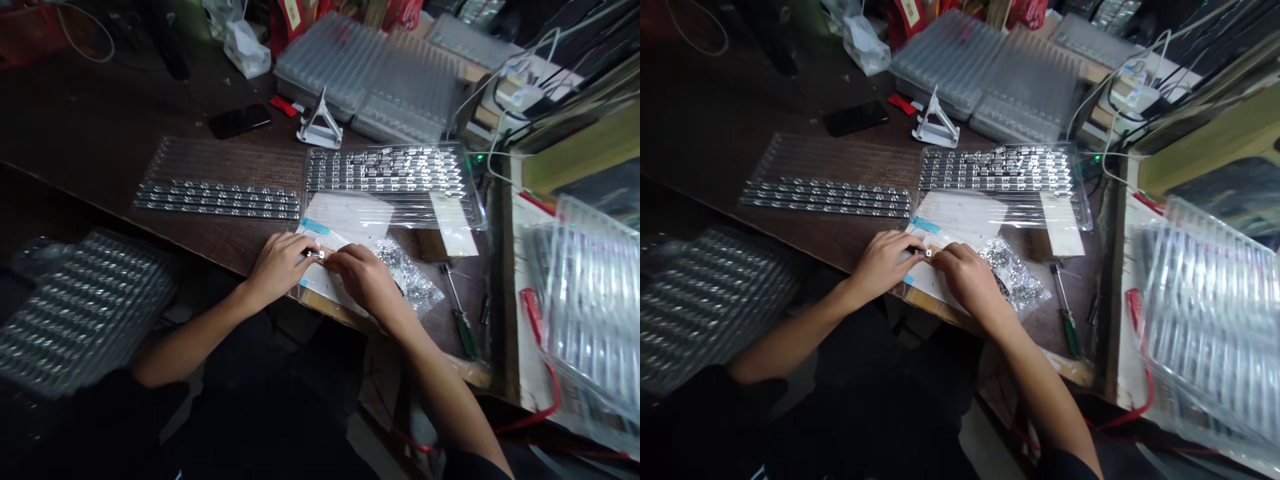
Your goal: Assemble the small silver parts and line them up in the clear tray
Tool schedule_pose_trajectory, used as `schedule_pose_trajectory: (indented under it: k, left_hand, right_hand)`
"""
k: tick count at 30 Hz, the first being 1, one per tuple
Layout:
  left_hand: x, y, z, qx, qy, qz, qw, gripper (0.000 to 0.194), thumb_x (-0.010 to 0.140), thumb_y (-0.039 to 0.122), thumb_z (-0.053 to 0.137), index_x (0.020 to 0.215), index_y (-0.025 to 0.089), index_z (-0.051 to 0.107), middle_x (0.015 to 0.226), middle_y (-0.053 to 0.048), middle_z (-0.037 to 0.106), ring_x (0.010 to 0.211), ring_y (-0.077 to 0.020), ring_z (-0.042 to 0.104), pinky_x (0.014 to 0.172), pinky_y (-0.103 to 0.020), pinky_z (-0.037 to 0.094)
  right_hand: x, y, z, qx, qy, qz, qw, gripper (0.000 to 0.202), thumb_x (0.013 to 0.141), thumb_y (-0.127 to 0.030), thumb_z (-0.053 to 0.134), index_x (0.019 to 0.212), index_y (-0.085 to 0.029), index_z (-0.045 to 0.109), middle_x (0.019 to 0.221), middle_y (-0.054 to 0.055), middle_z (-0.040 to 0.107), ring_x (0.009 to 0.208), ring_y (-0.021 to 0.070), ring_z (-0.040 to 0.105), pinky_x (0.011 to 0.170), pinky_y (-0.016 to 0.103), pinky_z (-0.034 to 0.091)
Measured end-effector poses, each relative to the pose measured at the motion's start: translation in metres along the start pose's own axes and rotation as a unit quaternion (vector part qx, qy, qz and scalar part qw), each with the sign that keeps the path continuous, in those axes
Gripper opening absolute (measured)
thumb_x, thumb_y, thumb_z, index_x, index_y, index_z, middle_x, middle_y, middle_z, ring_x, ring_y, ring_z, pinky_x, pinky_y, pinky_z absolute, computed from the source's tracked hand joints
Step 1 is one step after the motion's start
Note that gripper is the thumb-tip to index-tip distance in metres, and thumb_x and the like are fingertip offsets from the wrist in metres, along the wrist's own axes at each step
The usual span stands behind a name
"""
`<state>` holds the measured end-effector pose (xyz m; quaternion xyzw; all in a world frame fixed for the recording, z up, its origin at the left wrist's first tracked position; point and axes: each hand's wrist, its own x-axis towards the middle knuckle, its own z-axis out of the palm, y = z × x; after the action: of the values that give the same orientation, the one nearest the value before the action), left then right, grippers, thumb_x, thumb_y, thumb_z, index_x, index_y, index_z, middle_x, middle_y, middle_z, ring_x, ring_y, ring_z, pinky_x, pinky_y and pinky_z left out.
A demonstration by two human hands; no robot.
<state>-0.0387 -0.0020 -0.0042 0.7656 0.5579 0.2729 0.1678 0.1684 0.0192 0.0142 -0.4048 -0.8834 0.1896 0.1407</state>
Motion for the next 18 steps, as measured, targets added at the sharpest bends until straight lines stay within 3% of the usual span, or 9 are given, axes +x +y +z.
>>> schedule_pose_trajectory:
  k: [5, 10, 15, 18]
  left_hand:
    - [0.002, 0.001, -0.001, -0.004, 0.044, -0.002, 0.999, 0.006, 0.090, 0.023, 0.067, 0.095, 0.021, 0.065, 0.097, -0.002, 0.074, 0.092, -0.0213, 0.065, 0.083, -0.034, 0.045]
    - [0.010, 0.012, 0.001, -0.021, 0.067, 0.003, 0.998, 0.006, 0.089, 0.022, 0.068, 0.095, 0.021, 0.066, 0.097, -0.002, 0.073, 0.093, -0.0207, 0.065, 0.085, -0.034, 0.046]
    - [0.019, 0.027, 0.017, -0.066, 0.059, 0.015, 0.996, 0.007, 0.087, 0.024, 0.071, 0.088, 0.020, 0.066, 0.089, -0.002, 0.073, 0.087, -0.0201, 0.064, 0.082, -0.034, 0.047]
    - [0.021, 0.030, 0.026, -0.077, 0.039, 0.026, 0.996, 0.008, 0.087, 0.027, 0.071, 0.087, 0.020, 0.066, 0.086, -0.002, 0.072, 0.085, -0.0204, 0.064, 0.080, -0.034, 0.047]
  right_hand:
    - [0.002, -0.004, -0.002, -0.033, -0.019, -0.003, 0.999, 0.027, 0.098, -0.014, 0.048, 0.106, -0.019, 0.073, 0.099, 0.011, 0.070, 0.091, 0.0248, 0.063, 0.080, 0.035, 0.051]
    - [-0.003, 0.002, -0.015, 0.025, -0.010, 0.012, 1.000, 0.026, 0.099, -0.019, 0.051, 0.115, -0.020, 0.071, 0.102, 0.009, 0.071, 0.091, 0.0216, 0.065, 0.078, 0.032, 0.050]
    - [-0.015, 0.016, -0.033, -0.021, -0.061, 0.102, 0.993, 0.011, 0.088, -0.029, 0.071, 0.091, -0.020, 0.074, 0.090, 0.006, 0.071, 0.079, 0.0196, 0.065, 0.068, 0.029, 0.046]
    - [-0.017, 0.018, -0.035, -0.020, -0.098, 0.106, 0.989, 0.006, 0.088, -0.026, 0.070, 0.088, -0.021, 0.072, 0.089, 0.005, 0.072, 0.082, 0.0203, 0.066, 0.070, 0.029, 0.045]
